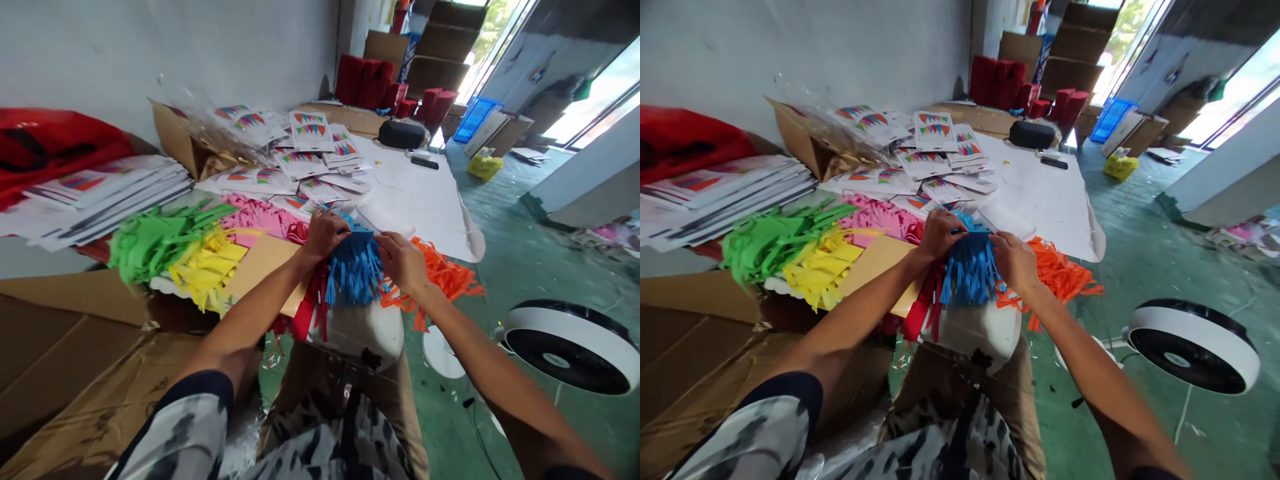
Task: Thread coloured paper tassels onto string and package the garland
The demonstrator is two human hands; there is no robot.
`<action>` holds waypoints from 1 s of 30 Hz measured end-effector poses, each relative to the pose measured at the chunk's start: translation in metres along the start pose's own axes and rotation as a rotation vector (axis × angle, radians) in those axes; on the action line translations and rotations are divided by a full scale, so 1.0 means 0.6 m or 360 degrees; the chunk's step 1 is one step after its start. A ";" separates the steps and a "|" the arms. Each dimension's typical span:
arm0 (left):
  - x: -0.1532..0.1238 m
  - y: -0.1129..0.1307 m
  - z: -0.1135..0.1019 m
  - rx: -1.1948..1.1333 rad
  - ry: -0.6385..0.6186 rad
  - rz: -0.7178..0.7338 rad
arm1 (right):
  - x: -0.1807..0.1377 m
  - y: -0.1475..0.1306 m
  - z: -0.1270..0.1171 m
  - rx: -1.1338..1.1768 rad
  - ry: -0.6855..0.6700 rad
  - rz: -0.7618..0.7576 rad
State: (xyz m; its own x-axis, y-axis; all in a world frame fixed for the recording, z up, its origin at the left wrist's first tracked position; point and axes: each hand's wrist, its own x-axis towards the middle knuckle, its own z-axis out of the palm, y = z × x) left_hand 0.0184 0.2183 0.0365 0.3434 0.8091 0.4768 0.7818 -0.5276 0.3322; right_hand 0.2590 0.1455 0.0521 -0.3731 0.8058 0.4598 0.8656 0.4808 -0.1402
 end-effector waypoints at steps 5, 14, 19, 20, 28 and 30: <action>-0.013 0.013 -0.018 -0.0122 0.0047 0.0328 | 0.037 -0.007 0.013 -0.0096 0.0008 -0.0024; -0.038 0.031 -0.010 -0.0450 0.0105 0.0179 | 0.010 0.001 -0.002 0.0175 -0.0014 -0.0123; -0.056 0.048 -0.021 -0.0499 0.0183 -0.0109 | -0.015 0.015 0.003 0.0279 -0.0058 -0.0150; -0.063 0.051 -0.027 -0.0453 0.0202 -0.0125 | -0.019 0.018 0.006 0.0307 -0.0069 -0.0148; -0.123 0.070 -0.036 -0.0472 0.0250 -0.0491 | -0.031 0.027 0.021 0.0547 -0.0009 -0.0062; -0.132 0.078 -0.025 -0.0528 0.0256 -0.0500 | -0.037 0.027 0.025 0.0586 0.0019 0.0003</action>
State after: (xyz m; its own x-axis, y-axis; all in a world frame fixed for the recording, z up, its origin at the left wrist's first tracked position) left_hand 0.0200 0.1257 0.0267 0.0118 0.9062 0.4228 0.6175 -0.3391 0.7097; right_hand 0.2761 0.1408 0.0266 -0.3658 0.8038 0.4691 0.6870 0.5733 -0.4465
